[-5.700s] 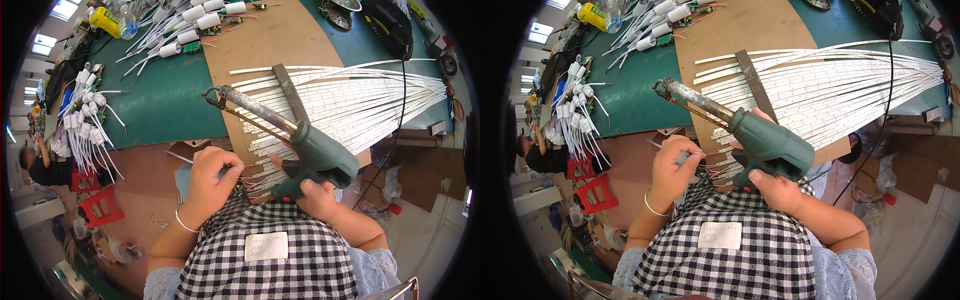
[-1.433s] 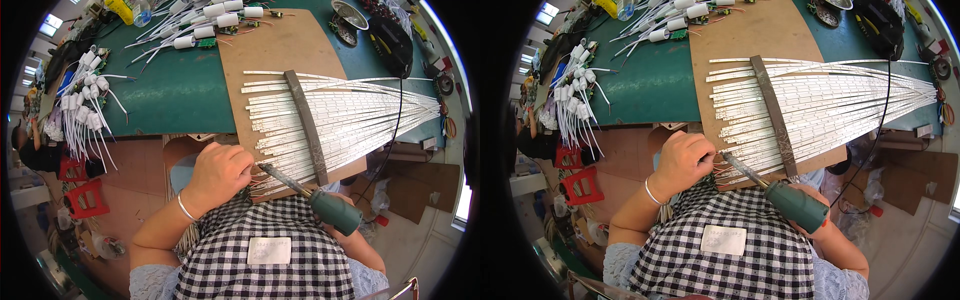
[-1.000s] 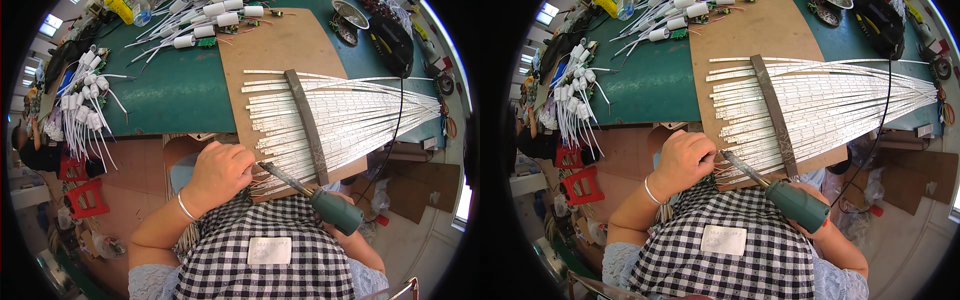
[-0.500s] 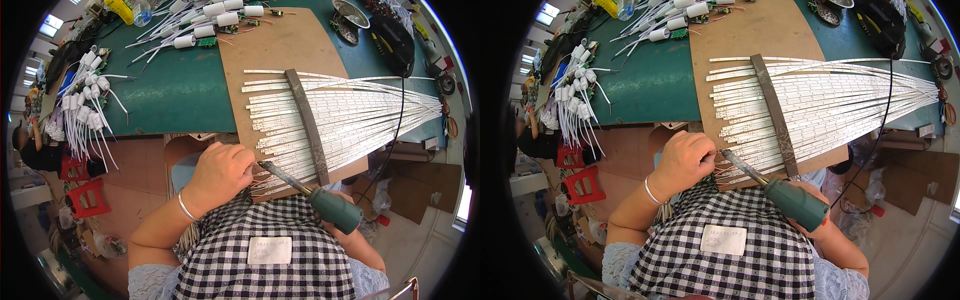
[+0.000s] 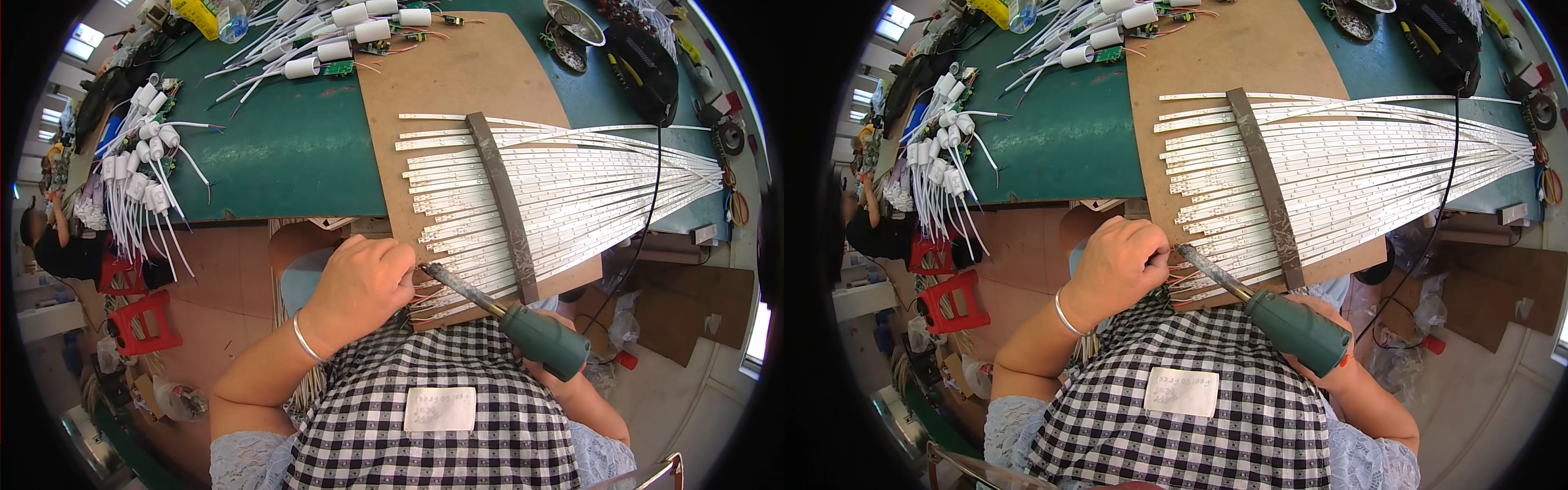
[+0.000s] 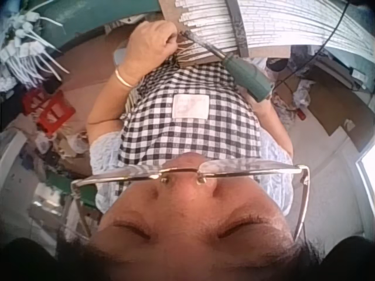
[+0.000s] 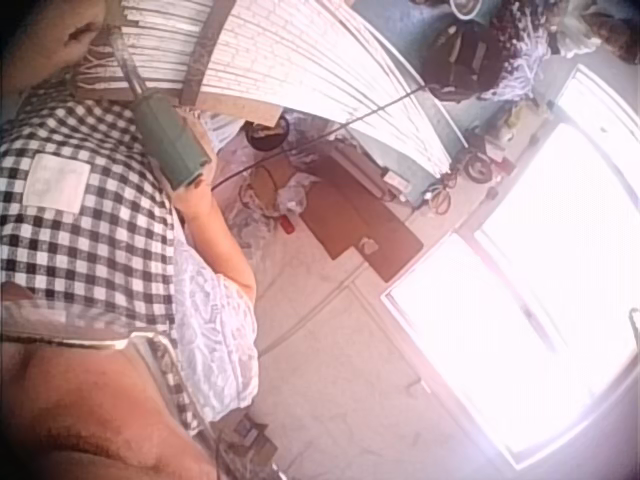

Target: The person uses a soldering iron to attach wires to LED strips laid out on a wooden board. They repeatedly pick up LED strips, align the wires, and apply solder to secure the connections.

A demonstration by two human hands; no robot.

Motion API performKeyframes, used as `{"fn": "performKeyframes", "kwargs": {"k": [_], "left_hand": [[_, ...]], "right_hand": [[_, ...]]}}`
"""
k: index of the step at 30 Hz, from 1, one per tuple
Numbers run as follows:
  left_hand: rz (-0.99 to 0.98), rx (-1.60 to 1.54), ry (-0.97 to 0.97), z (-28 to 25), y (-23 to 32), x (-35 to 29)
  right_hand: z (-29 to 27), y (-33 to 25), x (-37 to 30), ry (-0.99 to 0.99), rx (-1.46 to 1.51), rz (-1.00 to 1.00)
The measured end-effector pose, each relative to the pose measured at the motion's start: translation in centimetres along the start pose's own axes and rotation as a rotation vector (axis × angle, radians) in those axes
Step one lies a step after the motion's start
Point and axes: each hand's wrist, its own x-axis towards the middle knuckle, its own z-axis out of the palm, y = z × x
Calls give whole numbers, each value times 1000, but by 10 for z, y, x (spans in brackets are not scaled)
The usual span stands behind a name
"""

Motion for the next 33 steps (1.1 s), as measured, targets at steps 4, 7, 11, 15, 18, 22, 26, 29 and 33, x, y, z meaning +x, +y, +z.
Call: {"fn": "performKeyframes", "kwargs": {"k": [4,7,11,15,18,22,26,29,33], "left_hand": [[0,5,3,0,0,0],[23,3,12,-1,-1,1],[19,3,2,-1,0,1],[44,24,8,-1,-2,-1],[64,25,20,-1,-2,-1],[70,13,36,0,-2,-1],[61,-3,48,0,-2,-2],[76,-16,75,1,-4,-4],[87,-5,94,2,-4,-5]], "right_hand": [[-1,-1,0,-13,8,-25],[-9,-10,2,-113,-12,-27],[-12,-9,4,-141,-39,-44],[-10,-4,-5,-102,25,24],[-10,-4,-4,-103,60,42],[-7,-1,-6,-85,95,54],[-9,1,-7,-90,48,31],[-13,1,-7,-103,-28,-23],[-10,-3,-6,-86,6,0]]}}
